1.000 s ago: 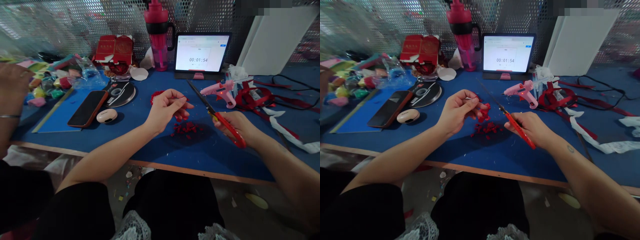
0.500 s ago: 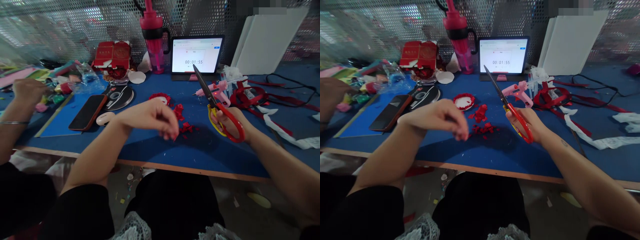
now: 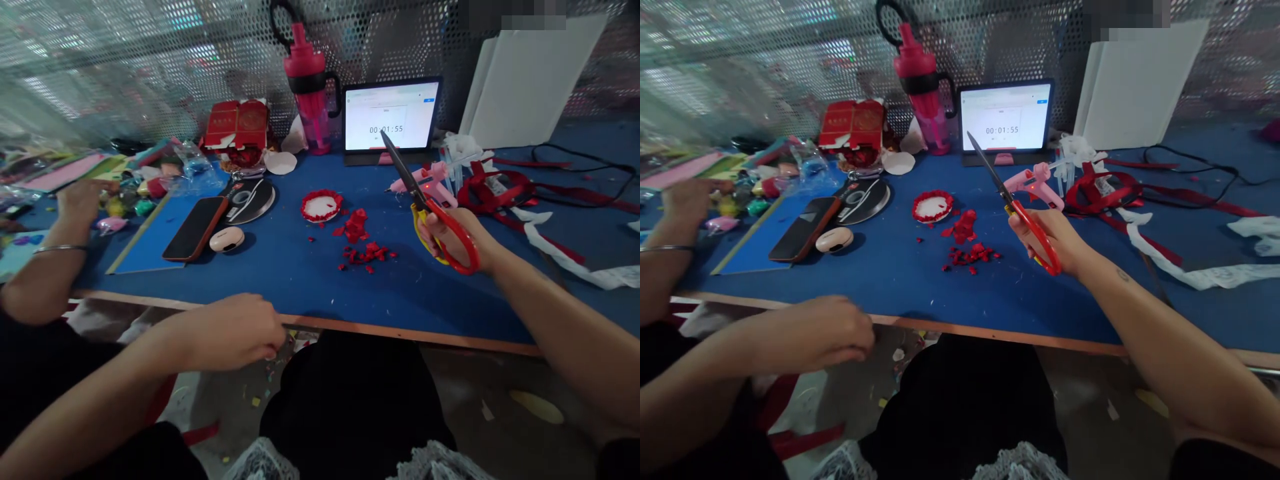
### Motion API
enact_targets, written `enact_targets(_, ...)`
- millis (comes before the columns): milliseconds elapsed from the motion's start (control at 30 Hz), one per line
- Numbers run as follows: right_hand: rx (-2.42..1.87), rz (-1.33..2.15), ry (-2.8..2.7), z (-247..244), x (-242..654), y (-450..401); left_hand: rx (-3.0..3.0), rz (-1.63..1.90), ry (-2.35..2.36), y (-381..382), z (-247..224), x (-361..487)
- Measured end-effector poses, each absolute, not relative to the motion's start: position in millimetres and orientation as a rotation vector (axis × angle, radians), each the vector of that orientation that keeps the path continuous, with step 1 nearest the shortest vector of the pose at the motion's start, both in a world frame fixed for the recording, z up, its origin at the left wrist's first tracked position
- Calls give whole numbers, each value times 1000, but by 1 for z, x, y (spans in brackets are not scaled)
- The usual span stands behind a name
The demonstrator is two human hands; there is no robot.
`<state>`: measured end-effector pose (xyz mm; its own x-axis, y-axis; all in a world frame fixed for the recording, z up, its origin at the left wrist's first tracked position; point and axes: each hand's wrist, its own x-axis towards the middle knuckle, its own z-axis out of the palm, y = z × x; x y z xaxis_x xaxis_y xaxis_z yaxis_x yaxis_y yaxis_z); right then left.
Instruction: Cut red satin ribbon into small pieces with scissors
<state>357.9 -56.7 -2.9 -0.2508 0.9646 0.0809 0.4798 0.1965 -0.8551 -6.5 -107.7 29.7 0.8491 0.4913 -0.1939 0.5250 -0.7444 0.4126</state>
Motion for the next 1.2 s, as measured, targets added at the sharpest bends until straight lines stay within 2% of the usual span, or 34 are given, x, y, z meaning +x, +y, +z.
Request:
enact_targets(67, -1349, 938, -1850, -1, 356, -57, 2560, -251, 731, -93, 45, 9)
enact_targets(167, -1359, 906, -1878, 3, 354, -59, 2672, 96, 954, -55, 54, 31)
enact_targets(300, -1369, 866, -1895, 3, 357, -58, 2690, 557, 1354, 13, 35, 52)
enact_targets(433, -1380, 813, -1878, 2, 358, -55, 2710, 470, 1490, 72, 14, 68)
enact_targets(567, -1381, 804, -1854, 3, 358, -53, 2702, 372, 1453, 100, 5, 77)
enact_targets(967, -1316, 819, -1835, 1, 358, -52, 2653, 408, 1398, 103, -3, 74)
enact_targets(1067, -1279, 805, -1845, 2, 358, -52, 2628, 624, 1433, 88, 17, 71)
enact_targets(1133, -1279, 814, -1834, 3, 358, -51, 2484, 939, 1391, 63, 38, 60)
enact_targets(1200, -1305, 836, -1822, 3, 358, -50, 2360, 1002, 1304, 27, 56, 41)
